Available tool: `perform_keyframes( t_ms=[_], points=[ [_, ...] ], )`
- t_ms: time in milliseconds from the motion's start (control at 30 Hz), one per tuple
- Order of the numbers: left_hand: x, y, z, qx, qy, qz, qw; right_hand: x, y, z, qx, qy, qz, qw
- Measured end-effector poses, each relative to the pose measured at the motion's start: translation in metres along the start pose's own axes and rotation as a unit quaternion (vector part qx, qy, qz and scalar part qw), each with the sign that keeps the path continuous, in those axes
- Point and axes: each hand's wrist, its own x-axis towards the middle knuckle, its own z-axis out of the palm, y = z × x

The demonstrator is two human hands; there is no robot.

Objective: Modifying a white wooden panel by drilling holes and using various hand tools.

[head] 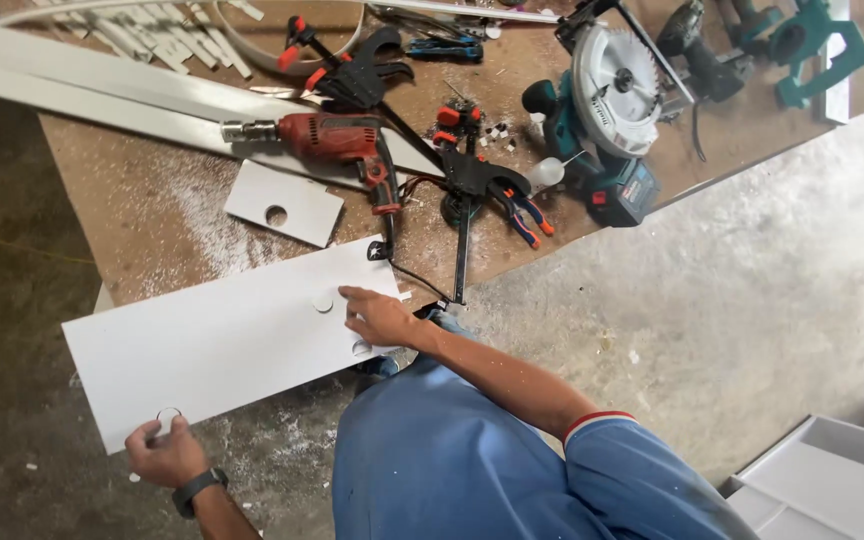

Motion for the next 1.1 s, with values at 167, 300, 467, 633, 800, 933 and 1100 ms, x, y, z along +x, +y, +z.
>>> perform_keyframes(
  t_ms=[167, 300, 467, 633, 800, 933, 1100],
  points=[
    [-0.013, 0.025, 0.016, -0.01, 0.06, 0.016, 0.998, -0.021, 0.001, -0.003, -0.208, -0.062, -0.086, 0.972],
    [0.002, -0.003, 0.018, -0.074, 0.026, 0.048, 0.996, -0.029, -0.024, -0.01, -0.354, -0.165, -0.084, 0.917],
    [0.004, -0.009, 0.009, -0.09, 0.043, 0.098, 0.99, -0.023, -0.013, 0.016, -0.431, -0.17, -0.135, 0.876],
    [-0.007, 0.015, 0.007, -0.14, 0.017, 0.022, 0.99, -0.016, -0.015, 0.019, -0.432, -0.167, -0.108, 0.88],
    [-0.016, 0.086, -0.013, -0.261, 0.021, -0.153, 0.953, -0.016, -0.02, 0.021, -0.422, -0.17, -0.054, 0.889],
    [-0.007, 0.058, -0.006, -0.346, 0.036, -0.239, 0.907, -0.016, -0.006, 0.029, -0.42, -0.146, -0.072, 0.893],
    [0.002, 0.052, -0.01, -0.367, -0.009, -0.262, 0.893, -0.015, -0.013, 0.029, -0.421, -0.154, -0.055, 0.892]
  ],
)
